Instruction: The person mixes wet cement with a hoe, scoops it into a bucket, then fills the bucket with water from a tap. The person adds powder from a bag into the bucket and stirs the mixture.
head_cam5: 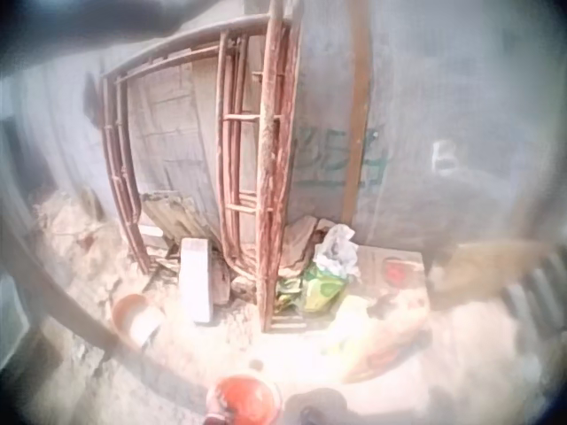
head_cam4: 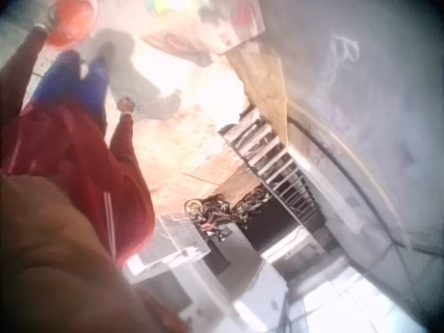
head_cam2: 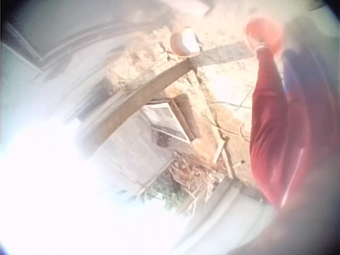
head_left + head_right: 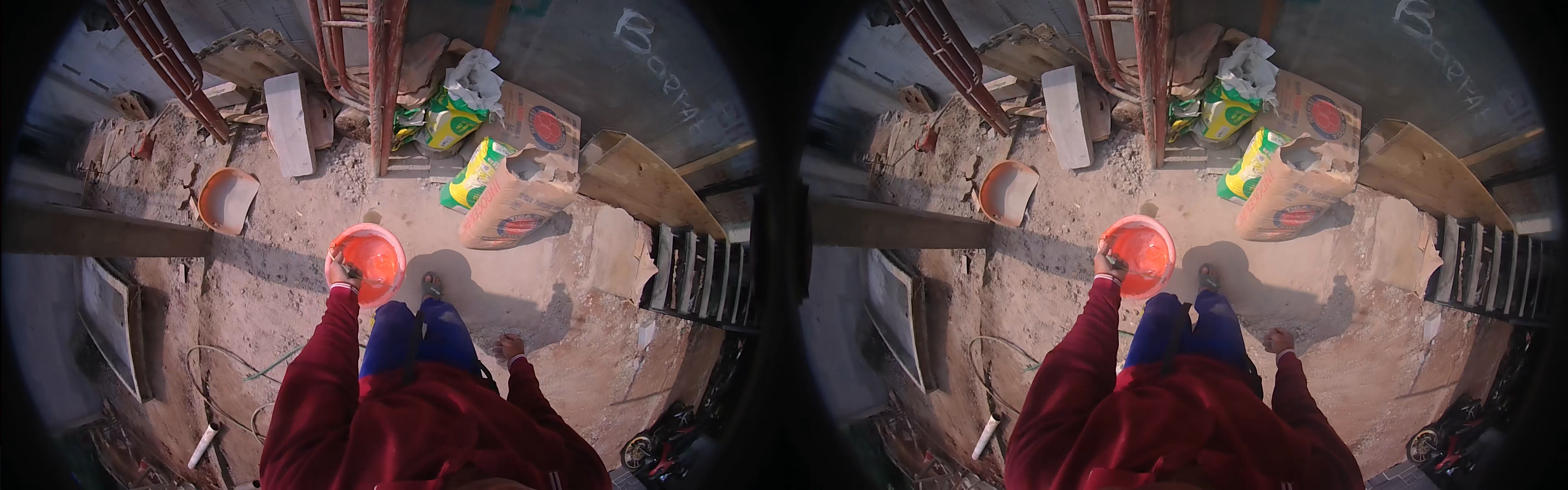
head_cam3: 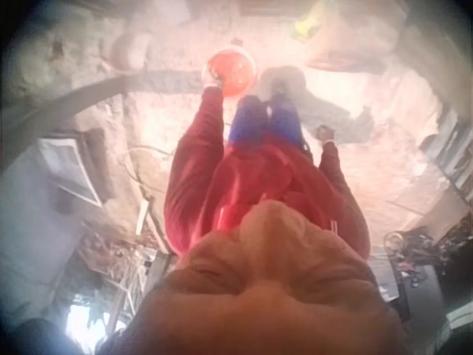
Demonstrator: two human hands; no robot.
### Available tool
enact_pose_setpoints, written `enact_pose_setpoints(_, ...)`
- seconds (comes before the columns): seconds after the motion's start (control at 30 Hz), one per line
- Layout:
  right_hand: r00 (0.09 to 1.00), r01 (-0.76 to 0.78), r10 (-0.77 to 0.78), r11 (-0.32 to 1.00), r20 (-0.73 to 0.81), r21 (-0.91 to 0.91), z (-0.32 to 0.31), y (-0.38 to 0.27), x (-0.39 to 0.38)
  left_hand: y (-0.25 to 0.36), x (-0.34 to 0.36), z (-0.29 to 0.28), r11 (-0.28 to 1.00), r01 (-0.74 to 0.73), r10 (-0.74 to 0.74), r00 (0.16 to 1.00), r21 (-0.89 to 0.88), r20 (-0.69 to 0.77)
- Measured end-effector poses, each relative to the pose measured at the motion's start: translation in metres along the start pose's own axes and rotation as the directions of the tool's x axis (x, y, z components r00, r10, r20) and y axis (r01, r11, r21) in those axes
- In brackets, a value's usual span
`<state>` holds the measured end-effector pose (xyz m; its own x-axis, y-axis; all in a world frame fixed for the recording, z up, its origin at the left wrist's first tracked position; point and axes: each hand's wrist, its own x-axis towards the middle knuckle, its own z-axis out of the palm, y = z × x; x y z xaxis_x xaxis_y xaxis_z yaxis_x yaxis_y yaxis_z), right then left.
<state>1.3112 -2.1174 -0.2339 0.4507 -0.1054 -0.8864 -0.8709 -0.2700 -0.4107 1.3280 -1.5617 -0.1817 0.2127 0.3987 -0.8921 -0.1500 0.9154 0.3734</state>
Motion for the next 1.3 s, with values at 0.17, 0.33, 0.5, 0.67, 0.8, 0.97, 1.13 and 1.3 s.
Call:
enact_pose_setpoints(0.17, 0.997, 0.063, -0.068, 0.992, -0.043, -0.109, 0.004, -0.103, 0.009, -0.036, 0.081, 0.090, 0.994, 0.105, -0.105, 0.994, 0.012, -0.029)
enact_pose_setpoints(0.33, 0.990, 0.058, -0.062, 0.998, -0.126, -0.036, 0.020, -0.152, 0.034, -0.077, 0.178, 0.187, 0.994, 0.110, -0.110, 0.993, 0.017, -0.036)
enact_pose_setpoints(0.5, 0.985, -0.174, 0.164, 0.957, -0.063, -0.234, 0.050, -0.150, 0.053, -0.132, 0.264, 0.232, 0.990, 0.139, -0.140, 0.989, -0.019, -0.057)
enact_pose_setpoints(0.67, 0.967, -0.221, 0.251, 0.907, 0.041, -0.359, 0.070, -0.180, 0.086, -0.158, 0.334, 0.284, 0.994, 0.105, -0.103, 0.993, 0.040, -0.058)
enact_pose_setpoints(0.8, 0.981, -0.182, 0.195, 0.923, 0.004, -0.340, 0.072, -0.242, 0.134, -0.179, 0.381, 0.283, 0.982, -0.034, 0.047, 0.997, 0.188, -0.066)
enact_pose_setpoints(0.97, 0.996, -0.066, 0.084, 0.899, 0.022, -0.433, 0.065, -0.321, 0.192, -0.194, 0.406, 0.258, 0.938, -0.029, 0.061, 0.995, 0.346, -0.082)
enact_pose_setpoints(1.13, 0.995, 0.037, 0.019, 0.854, 0.101, -0.519, 0.114, -0.381, 0.215, -0.175, 0.396, 0.179, 0.389, 0.154, 0.416, 0.850, 0.909, -0.322)
enact_pose_setpoints(1.3, 0.970, 0.118, 0.015, 0.846, 0.245, -0.519, 0.198, -0.394, 0.221, -0.115, 0.372, 0.056, 0.646, -0.087, 0.231, 0.969, 0.758, -0.086)
